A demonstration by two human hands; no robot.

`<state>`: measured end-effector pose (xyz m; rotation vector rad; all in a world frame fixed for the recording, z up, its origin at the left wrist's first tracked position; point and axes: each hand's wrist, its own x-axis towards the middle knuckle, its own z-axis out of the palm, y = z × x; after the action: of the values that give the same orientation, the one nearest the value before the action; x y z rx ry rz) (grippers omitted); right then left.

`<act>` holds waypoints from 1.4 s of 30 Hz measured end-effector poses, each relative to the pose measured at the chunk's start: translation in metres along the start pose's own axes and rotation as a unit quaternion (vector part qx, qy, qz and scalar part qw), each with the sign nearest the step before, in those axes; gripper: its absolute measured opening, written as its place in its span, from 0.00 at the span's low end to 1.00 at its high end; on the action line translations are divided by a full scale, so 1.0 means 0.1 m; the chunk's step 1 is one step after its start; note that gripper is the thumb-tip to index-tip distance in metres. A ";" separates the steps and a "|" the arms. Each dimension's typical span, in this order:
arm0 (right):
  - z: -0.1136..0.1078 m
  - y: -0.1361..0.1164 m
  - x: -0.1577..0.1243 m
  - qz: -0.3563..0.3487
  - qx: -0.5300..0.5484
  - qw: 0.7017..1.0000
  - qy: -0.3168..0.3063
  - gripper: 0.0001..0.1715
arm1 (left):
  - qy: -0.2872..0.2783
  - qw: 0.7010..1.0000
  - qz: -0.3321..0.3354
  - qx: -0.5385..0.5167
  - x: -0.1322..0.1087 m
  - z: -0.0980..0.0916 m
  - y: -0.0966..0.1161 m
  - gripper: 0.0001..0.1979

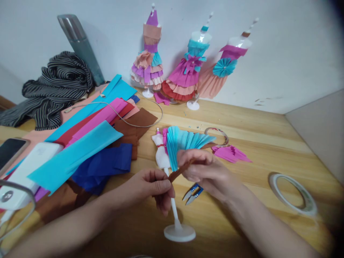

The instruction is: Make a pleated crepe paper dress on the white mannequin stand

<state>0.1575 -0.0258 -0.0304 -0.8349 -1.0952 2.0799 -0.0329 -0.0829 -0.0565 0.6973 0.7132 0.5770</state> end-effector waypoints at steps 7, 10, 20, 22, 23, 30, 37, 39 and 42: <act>-0.12 -0.24 -0.07 -0.130 -0.156 0.978 0.047 0.21 | 0.017 1.000 0.017 0.020 0.00 0.00 0.00 0.20; -0.12 -0.24 -0.10 -0.118 -0.249 0.960 0.041 0.27 | 0.038 0.999 0.019 0.028 0.01 0.00 0.02 0.20; 0.10 0.05 -0.04 0.028 -0.061 0.992 0.109 0.17 | 0.218 0.963 0.146 0.067 0.02 0.09 0.11 0.18; 0.16 0.14 -0.05 0.053 -0.071 0.994 0.068 0.18 | 0.271 0.943 0.168 0.098 0.02 0.09 0.08 0.15; 0.19 0.18 -0.05 0.054 -0.080 0.994 0.055 0.19 | 0.289 0.934 0.174 0.116 0.03 0.09 0.06 0.14; 0.27 0.31 0.08 0.012 -0.097 0.993 0.073 0.22 | 0.333 0.861 0.228 0.311 0.03 0.08 -0.11 0.09; 0.22 0.29 0.08 0.021 -0.095 0.994 0.056 0.19 | 0.300 0.806 0.250 0.444 -0.02 0.12 -0.11 0.08; 0.21 0.26 0.08 0.029 -0.107 0.992 0.051 0.19 | 0.280 0.809 0.254 0.450 -0.05 0.16 -0.08 0.07; 0.21 0.20 0.08 0.009 -0.133 0.989 0.055 0.20 | 0.217 0.877 0.219 0.368 -0.08 0.18 -0.02 0.12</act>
<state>0.1320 -0.0384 -0.0405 -1.0784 -1.3272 1.9016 -0.0236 -0.0964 -0.0450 1.4932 1.2339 0.9042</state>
